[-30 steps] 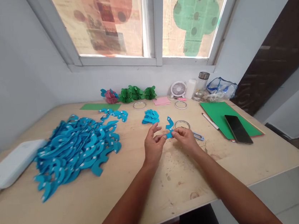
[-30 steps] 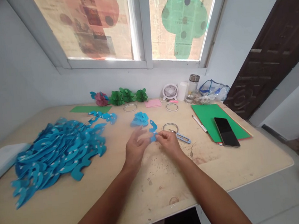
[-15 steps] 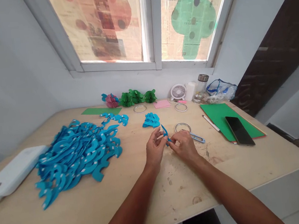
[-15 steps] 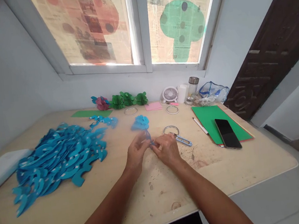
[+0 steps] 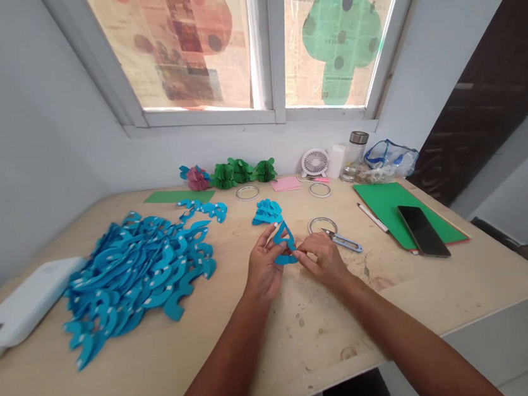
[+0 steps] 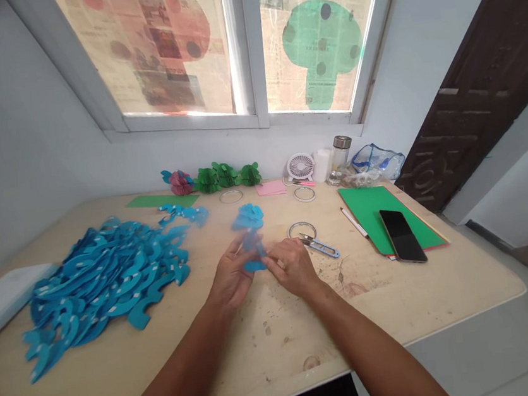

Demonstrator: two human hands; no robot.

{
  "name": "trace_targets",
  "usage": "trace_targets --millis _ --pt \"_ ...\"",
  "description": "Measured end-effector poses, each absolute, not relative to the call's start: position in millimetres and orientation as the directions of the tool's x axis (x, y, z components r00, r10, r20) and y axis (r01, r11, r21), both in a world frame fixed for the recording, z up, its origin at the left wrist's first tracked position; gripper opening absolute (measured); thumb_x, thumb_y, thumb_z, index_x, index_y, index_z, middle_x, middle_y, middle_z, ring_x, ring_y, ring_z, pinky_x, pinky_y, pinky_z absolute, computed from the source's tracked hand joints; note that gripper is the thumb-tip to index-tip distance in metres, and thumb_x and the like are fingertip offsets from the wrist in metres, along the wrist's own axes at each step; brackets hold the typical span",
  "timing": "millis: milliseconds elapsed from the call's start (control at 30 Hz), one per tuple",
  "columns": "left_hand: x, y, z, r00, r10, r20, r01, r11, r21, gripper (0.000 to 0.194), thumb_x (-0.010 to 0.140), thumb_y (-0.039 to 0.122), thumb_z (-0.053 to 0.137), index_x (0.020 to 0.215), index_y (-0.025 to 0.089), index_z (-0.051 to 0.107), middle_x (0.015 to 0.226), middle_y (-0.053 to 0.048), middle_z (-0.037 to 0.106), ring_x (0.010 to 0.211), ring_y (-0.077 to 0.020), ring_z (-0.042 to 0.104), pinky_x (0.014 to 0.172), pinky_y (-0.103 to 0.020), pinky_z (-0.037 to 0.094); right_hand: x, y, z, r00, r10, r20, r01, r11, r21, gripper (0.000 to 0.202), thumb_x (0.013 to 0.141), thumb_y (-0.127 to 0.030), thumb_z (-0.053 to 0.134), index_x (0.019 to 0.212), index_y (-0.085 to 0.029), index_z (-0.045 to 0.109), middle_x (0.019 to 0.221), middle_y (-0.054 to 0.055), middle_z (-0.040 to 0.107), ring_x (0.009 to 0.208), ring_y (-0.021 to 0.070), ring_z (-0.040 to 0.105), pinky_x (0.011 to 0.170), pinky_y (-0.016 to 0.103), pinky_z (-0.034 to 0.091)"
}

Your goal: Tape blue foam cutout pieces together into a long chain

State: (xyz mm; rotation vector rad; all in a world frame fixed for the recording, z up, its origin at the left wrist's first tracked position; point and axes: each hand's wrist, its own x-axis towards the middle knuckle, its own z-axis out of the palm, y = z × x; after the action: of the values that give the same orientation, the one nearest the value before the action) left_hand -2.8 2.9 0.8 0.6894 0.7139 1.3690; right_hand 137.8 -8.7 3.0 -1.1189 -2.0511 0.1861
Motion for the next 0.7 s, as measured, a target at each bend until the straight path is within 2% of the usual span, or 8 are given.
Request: trace_targets --millis 100,200,333,467,700 --pt "-4.7 2.4 4.4 0.127 0.989 -0.082 -0.66 0.146 0.737 0.054 0.059 0.01 0.072 0.11 0.018 0.056 0.1 -0.007 0.066 0.072 -0.0111 0.061 0.065 -0.023 0.048 139.5 -10.0 7.3 -0.272 0.769 0.578 0.623 0.599 -0.504 0.028 0.086 -0.033 0.047 0.064 -0.019 0.058 0.064 0.003 0.061 0.066 0.0157 0.052 0.072 0.032 0.035" --pt "-4.5 -0.7 9.5 0.163 0.982 -0.091 -0.684 0.179 0.707 0.047 0.059 0.007 0.072 0.104 0.017 0.06 0.097 -0.007 0.067 0.064 -0.0082 0.057 0.066 -0.023 0.048 144.0 -8.2 9.7 -0.111 0.805 0.583 0.583 0.528 -0.617 0.026 0.086 -0.031 0.046 0.067 -0.019 0.059 0.067 0.003 0.062 0.069 0.0162 0.054 0.071 0.031 0.037" --pt "-3.2 -6.1 14.1 0.274 0.96 -0.051 -0.638 0.222 0.737 0.045 0.061 0.009 0.071 0.104 0.016 0.063 0.096 -0.009 0.067 0.057 -0.0075 0.053 0.06 -0.024 0.045 152.2 -0.2 6.9 0.061 0.876 0.478 0.472 0.396 -0.788 0.018 0.081 -0.03 0.05 0.076 -0.018 0.062 0.076 0.005 0.065 0.074 0.0173 0.057 0.069 0.029 0.042" --pt "-1.2 -9.2 13.6 0.378 0.926 -0.015 -0.533 0.231 0.814 0.044 0.063 0.013 0.07 0.106 0.016 0.064 0.095 -0.01 0.066 0.057 -0.0084 0.054 0.059 -0.025 0.044 155.0 5.8 3.6 0.054 0.931 0.362 0.333 0.325 -0.885 0.016 0.077 -0.03 0.055 0.079 -0.018 0.064 0.078 0.004 0.067 0.075 0.0173 0.06 0.069 0.028 0.044" --pt "2.7 -8.2 7.9 0.377 0.926 0.007 -0.425 0.167 0.89 0.047 0.064 0.015 0.068 0.11 0.016 0.062 0.103 -0.011 0.065 0.067 -0.0131 0.057 0.059 -0.027 0.044 152.8 8.3 0.3 0.029 0.978 0.207 0.083 0.204 -0.976 0.017 0.07 -0.035 0.063 0.072 -0.018 0.064 0.068 0.003 0.065 0.063 0.016 0.059 0.061 0.027 0.046"
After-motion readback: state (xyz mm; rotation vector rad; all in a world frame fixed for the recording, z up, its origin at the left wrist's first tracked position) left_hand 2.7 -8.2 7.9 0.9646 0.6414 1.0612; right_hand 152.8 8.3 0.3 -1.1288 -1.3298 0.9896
